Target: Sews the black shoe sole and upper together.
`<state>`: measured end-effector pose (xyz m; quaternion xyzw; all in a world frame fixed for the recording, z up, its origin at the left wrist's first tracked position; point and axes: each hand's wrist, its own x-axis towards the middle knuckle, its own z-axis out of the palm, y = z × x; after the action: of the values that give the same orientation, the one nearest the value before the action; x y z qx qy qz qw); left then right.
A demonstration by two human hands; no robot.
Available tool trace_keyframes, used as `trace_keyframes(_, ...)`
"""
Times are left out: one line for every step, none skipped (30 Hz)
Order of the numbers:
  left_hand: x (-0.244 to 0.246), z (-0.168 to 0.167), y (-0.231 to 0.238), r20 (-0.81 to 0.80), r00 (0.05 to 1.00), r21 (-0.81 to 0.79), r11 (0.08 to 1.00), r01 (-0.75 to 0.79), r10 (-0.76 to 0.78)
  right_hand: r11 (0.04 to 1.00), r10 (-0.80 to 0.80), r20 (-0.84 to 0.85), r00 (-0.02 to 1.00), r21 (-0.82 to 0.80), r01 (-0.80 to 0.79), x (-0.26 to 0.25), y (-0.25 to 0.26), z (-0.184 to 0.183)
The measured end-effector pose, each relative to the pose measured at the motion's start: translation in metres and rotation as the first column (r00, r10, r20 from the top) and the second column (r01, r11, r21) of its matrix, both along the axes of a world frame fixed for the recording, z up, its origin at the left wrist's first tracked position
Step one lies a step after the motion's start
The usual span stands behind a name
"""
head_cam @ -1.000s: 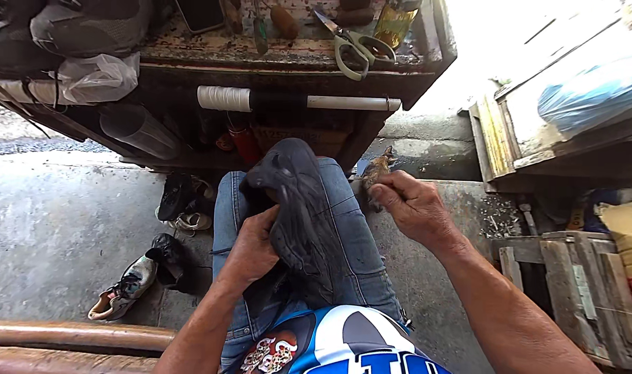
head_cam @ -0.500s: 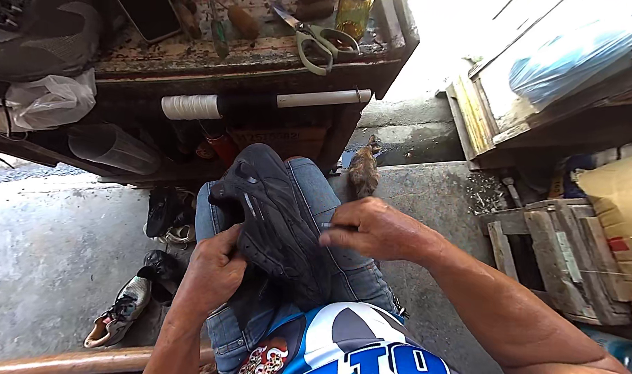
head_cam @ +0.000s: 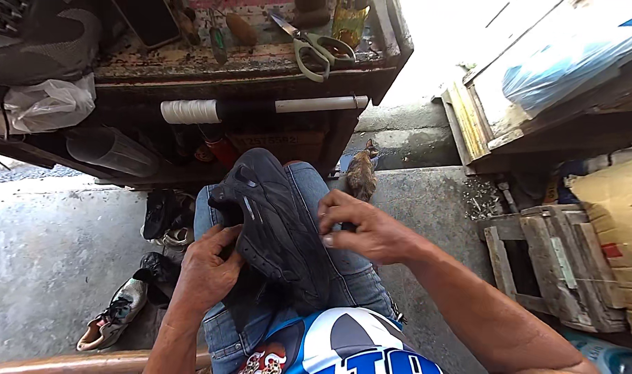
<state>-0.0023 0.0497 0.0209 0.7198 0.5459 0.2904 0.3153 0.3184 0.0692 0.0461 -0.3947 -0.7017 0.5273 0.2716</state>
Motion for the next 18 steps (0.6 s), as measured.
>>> trace_keyframes(0.0,-0.001,0.0,-0.013,1.0,-0.013,1.0,-0.008,0.008,0.997,0.011,-0.135,0.991,-0.07,-0.021,0.012,0.001,0.006)
trace_keyframes(0.0,-0.002,0.0,-0.022,1.0,-0.021,1.0,-0.013,0.012,0.99,0.001,-0.27,0.963,-0.133,-0.039,0.025,0.001,0.012)
trace_keyframes(0.0,-0.002,-0.001,-0.029,0.999,-0.028,0.999,-0.017,0.016,0.982,-0.035,-0.383,0.923,-0.186,-0.04,0.04,0.001,0.021)
trace_keyframes(0.0,-0.003,-0.001,-0.035,0.999,-0.032,0.999,-0.021,0.019,0.978,-0.086,-0.45,0.889,-0.207,-0.01,0.056,0.002,0.033)
trace_keyframes(0.0,-0.004,-0.001,-0.04,0.999,-0.035,0.999,-0.024,0.023,0.979,-0.148,-0.47,0.87,-0.195,0.061,0.072,0.002,0.045)
trace_keyframes(0.001,-0.004,-0.001,-0.043,0.999,-0.043,0.999,-0.025,0.023,0.975,-0.21,-0.459,0.863,-0.157,0.154,0.089,0.003,0.056)
trace_keyframes(0.001,-0.004,-0.001,-0.043,0.999,-0.049,0.998,-0.025,0.023,0.959,-0.281,-0.441,0.852,-0.112,0.259,0.107,0.003,0.064)
trace_keyframes(0.001,-0.004,-0.001,-0.044,0.999,-0.052,0.998,-0.025,0.023,0.931,-0.352,-0.425,0.834,-0.068,0.358,0.125,0.004,0.071)
trace_keyframes(0.002,-0.004,-0.001,-0.047,0.999,-0.055,0.998,-0.028,0.025,0.902,-0.405,-0.43,0.807,-0.04,0.431,0.144,0.006,0.075)
trace_keyframes(0.002,-0.003,-0.001,-0.057,0.998,-0.056,0.998,-0.033,0.03,0.878,-0.44,-0.456,0.773,-0.037,0.478,0.165,0.007,0.076)
trace_keyframes(0.002,-0.003,-0.001,-0.068,0.997,-0.059,0.998,-0.039,0.035,0.86,-0.461,-0.496,0.736,-0.046,0.508,0.187,0.008,0.075)
trace_keyframes(0.003,-0.003,-0.001,-0.078,0.996,-0.062,0.997,-0.046,0.041,0.85,-0.467,-0.542,0.699,-0.059,0.523,0.211,0.009,0.072)
trace_keyframes(0.003,-0.003,-0.002,-0.09,0.995,-0.068,0.996,-0.053,0.046,0.84,-0.475,-0.563,0.676,-0.061,0.539,0.234,0.009,0.068)
trace_keyframes(0.003,-0.003,-0.002,-0.098,0.994,-0.077,0.995,-0.058,0.05,0.821,-0.499,-0.554,0.666,-0.056,0.568,0.254,0.01,0.063)
trace_keyframes(0.004,-0.002,-0.002,-0.102,0.993,-0.086,0.994,-0.063,0.054,0.777,-0.557,-0.498,0.664,-0.029,0.629,0.265,0.01,0.061)
trace_keyframes(0.003,-0.001,-0.002,-0.106,0.993,-0.092,0.993,-0.068,0.058,0.697,-0.657,-0.357,0.664,0.049,0.716,0.267,0.011,0.06)
trace_keyframes(0.003,-0.001,-0.002,-0.112,0.992,-0.095,0.993,-0.071,0.06,0.6,-0.77,-0.124,0.626,0.194,0.776,0.255,0.011,0.061)
trace_keyframes(0.003,0.0,-0.002,-0.125,0.991,-0.096,0.993,-0.07,0.058,0.541,-0.836,0.139,0.53,0.368,0.757,0.233,0.011,0.062)
